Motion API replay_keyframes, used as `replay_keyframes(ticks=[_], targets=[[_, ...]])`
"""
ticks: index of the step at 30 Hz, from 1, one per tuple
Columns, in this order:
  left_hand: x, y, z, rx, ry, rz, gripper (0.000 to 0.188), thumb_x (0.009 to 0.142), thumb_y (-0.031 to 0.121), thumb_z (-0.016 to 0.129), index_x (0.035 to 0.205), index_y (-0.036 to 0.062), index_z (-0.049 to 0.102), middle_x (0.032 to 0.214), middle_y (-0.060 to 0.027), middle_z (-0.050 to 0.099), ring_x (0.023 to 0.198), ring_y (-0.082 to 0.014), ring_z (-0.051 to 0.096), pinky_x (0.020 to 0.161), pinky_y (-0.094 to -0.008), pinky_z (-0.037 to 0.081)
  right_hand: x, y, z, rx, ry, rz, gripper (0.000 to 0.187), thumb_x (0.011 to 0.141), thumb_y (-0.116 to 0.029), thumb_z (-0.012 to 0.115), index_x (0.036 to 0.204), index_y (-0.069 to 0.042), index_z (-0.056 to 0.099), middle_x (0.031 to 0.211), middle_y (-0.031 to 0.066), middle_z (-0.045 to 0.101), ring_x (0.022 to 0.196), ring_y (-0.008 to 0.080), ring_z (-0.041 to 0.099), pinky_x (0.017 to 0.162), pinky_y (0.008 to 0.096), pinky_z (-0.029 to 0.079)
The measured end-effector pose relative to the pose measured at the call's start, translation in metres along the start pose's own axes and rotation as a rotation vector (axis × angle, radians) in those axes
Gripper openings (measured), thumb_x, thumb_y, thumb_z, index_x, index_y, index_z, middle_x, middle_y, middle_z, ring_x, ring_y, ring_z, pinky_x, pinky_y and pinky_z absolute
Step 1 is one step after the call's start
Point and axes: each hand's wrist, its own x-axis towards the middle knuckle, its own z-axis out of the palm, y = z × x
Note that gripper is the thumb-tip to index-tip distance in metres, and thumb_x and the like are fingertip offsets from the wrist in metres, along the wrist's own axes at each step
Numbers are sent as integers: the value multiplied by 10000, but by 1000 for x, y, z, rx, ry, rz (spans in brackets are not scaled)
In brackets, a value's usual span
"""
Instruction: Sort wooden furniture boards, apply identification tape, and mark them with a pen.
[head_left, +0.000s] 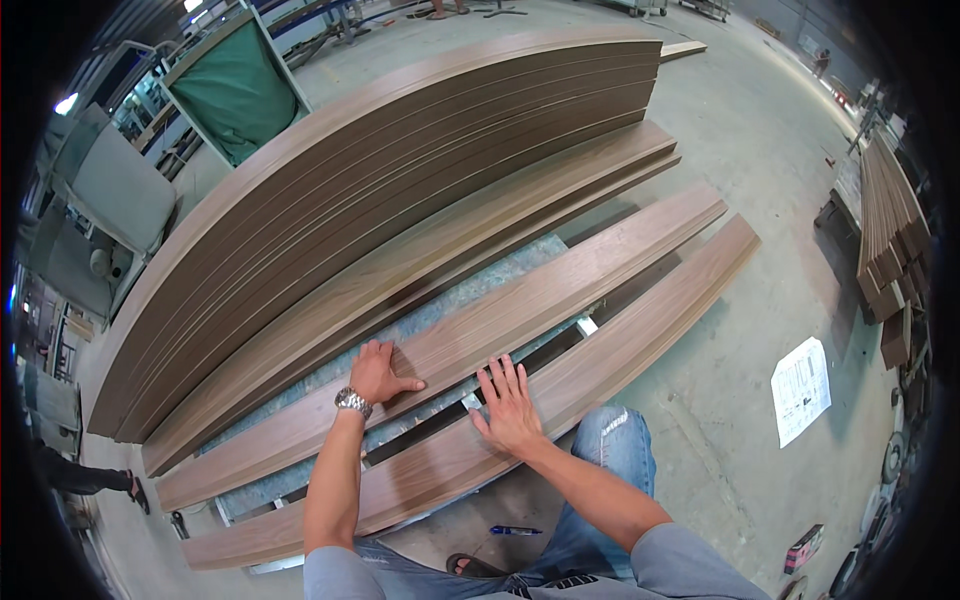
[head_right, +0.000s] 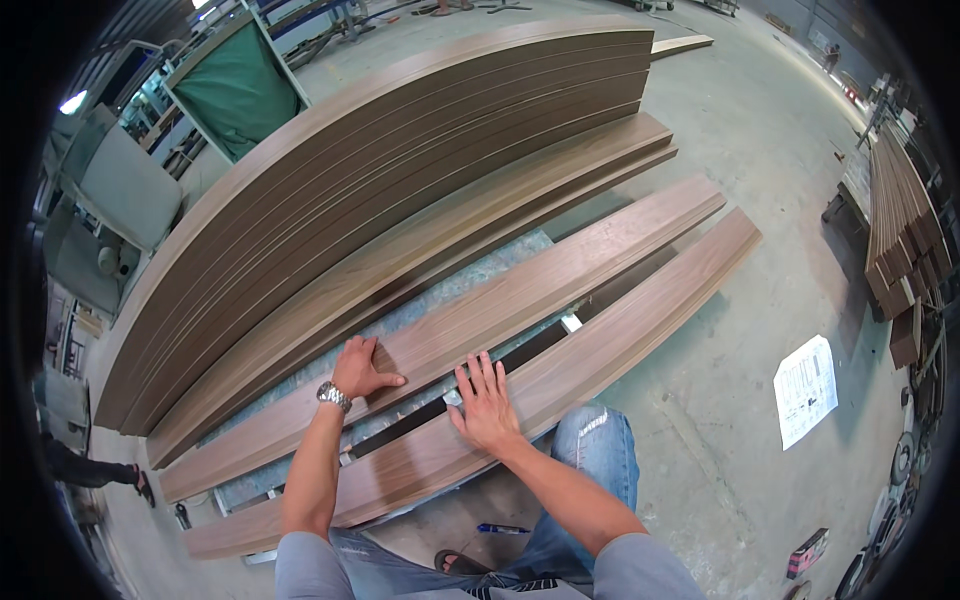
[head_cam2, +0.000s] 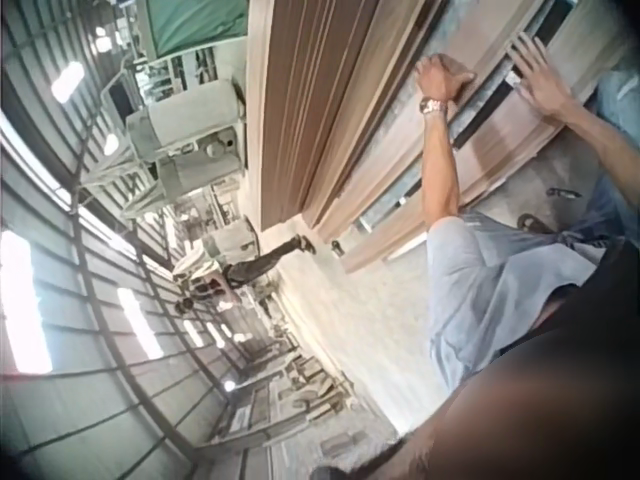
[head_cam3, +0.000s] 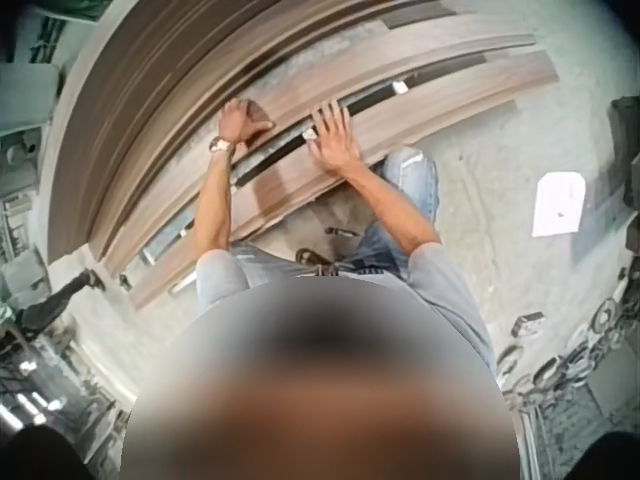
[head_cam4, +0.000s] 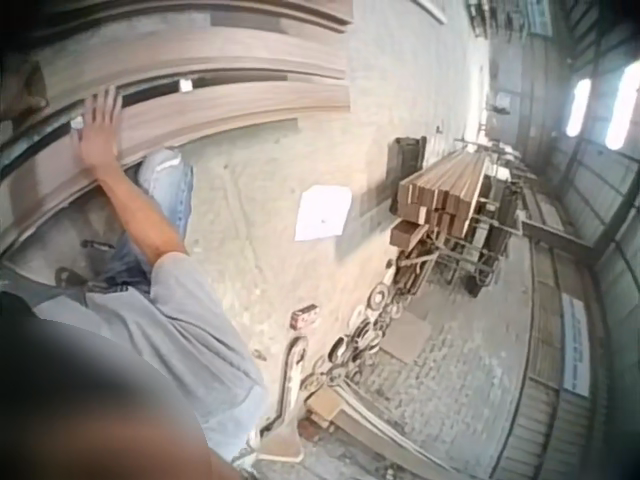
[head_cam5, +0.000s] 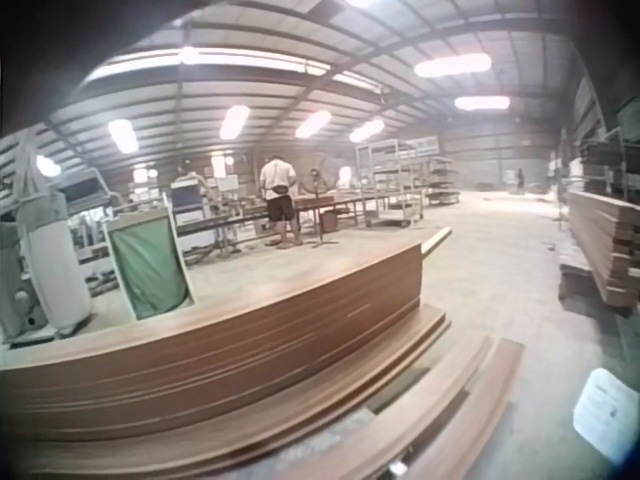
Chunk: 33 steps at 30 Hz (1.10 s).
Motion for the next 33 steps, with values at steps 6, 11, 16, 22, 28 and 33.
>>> replay_keyframes(ticks=[6, 11, 16, 22, 28, 33], targets=[[2, 9, 26, -40, 182, -25, 1021, 635, 715, 797, 1321, -8, 580, 1232, -175, 596, 1182, -355, 535, 987, -486, 425, -1, -1, 2, 2, 2, 34, 688, 890, -369, 670, 1420, 21, 469, 1558, 257, 331, 1494, 437, 217, 1224, 580, 172], [0, 21, 18, -75, 186, -137, 940, 664, 712, 781, 1244, -10, 620, 1208, -181, 646, 1170, -356, 572, 1000, -478, 433, 1, -1, 0, -17, 17, 26, 667, 911, -375, 645, 1404, 43, 481, 1545, 248, 365, 1494, 424, 236, 1226, 574, 170], [-2, 22, 9, -77, 181, -135, 901, 587, 721, 828, 1063, -29, 675, 1107, -220, 673, 1066, -381, 623, 956, -471, 472, -2, -1, 3, -32, 60, 6, 664, 931, -388, 624, 1390, 69, 480, 1535, 260, 394, 1483, 435, 265, 1228, 564, 170], [3, 28, 3, -51, 139, -104, 876, 547, 733, 840, 902, -55, 698, 1023, -253, 652, 1034, -396, 604, 946, -462, 484, -6, 1, 1, -35, 47, 34, 647, 954, -391, 601, 1381, 80, 482, 1516, 282, 413, 1464, 451, 300, 1231, 550, 172], [-4, 26, 4, -32, 126, -99, 899, 555, 722, 841, 965, -65, 702, 1072, -254, 624, 1080, -395, 563, 942, -462, 483, -4, 0, 3, -31, 78, 8, 615, 950, -357, 604, 1372, 76, 493, 1464, 298, 466, 1430, 474, 350, 1227, 550, 190], [-12, 24, 13, -37, 239, -83, 836, 611, 700, 822, 958, -50, 702, 1051, -238, 626, 1058, -392, 560, 945, -460, 471, -9, 1, 1, -15, 100, 13, 585, 939, -325, 621, 1360, 68, 513, 1452, 295, 481, 1424, 472, 360, 1225, 552, 201]])
